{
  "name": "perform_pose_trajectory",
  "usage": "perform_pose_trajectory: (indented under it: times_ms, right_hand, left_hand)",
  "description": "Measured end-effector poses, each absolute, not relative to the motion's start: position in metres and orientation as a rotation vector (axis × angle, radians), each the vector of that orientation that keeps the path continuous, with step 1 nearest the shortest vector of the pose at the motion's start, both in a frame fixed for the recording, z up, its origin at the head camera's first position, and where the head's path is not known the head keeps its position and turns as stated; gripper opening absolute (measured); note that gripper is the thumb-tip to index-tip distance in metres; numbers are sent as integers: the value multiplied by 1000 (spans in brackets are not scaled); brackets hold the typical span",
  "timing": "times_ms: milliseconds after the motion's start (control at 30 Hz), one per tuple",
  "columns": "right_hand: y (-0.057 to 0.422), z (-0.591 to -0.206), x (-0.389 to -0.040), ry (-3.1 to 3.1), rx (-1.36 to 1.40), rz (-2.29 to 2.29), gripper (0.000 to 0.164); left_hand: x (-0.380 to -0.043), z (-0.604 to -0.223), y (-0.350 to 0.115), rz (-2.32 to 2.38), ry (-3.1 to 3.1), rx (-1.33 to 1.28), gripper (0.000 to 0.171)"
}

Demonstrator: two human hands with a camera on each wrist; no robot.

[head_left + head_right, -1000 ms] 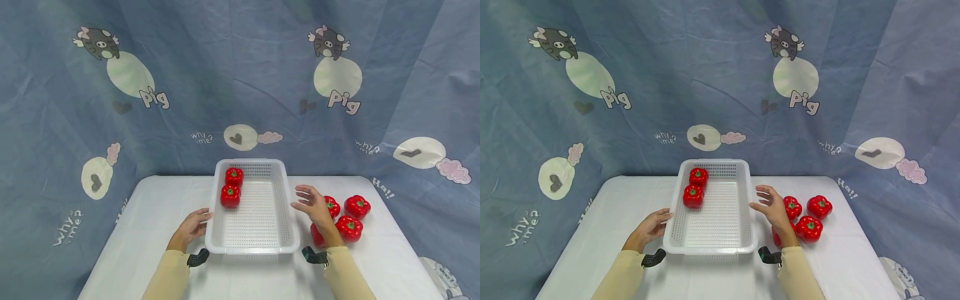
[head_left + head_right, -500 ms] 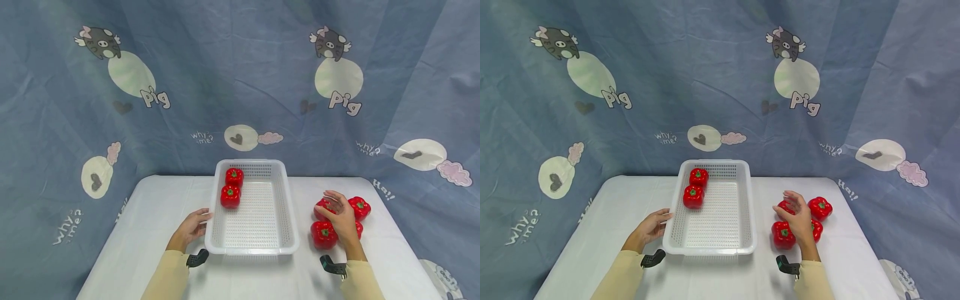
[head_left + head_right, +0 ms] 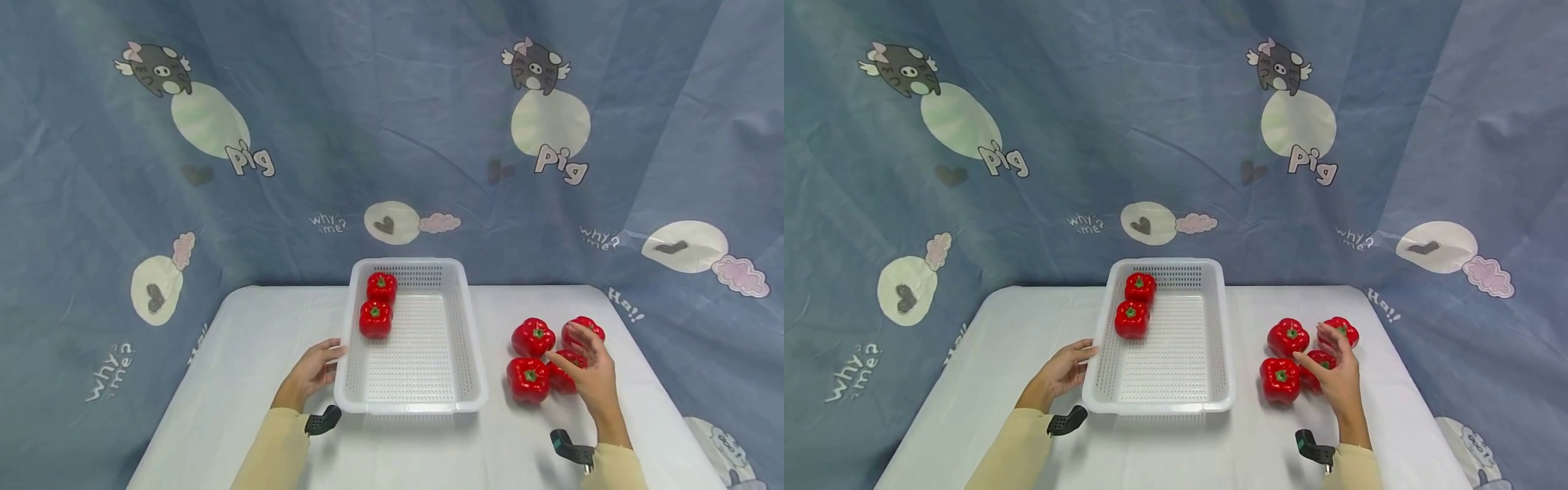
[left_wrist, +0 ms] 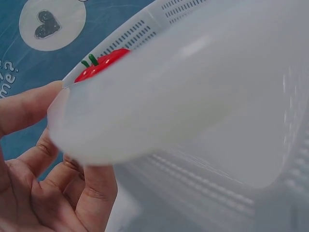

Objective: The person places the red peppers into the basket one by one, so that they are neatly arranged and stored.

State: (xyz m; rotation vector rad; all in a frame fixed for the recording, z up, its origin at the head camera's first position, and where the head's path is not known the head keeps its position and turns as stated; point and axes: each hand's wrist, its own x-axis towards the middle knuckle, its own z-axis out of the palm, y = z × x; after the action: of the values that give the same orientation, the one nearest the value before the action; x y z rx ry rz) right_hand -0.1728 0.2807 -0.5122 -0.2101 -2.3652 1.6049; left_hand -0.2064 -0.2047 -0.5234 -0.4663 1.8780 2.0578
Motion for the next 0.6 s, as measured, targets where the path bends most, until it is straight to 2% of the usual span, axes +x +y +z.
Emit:
perform_pose_trajectory:
  times_ms: [300, 433, 600]
  right_hand:
    - [329, -594, -185, -2352, -405, 1519, 71]
    - [332, -604, -182, -2348, -501, 1497, 77]
    - [325, -598, -176, -2387, -555, 1534, 83]
  left_hand:
    - [-207, -523, -205, 2066, 1863, -488, 43]
    - [-207, -524, -205, 2076, 1852, -479, 44]
    - [-206, -525, -205, 2082, 1852, -481, 42]
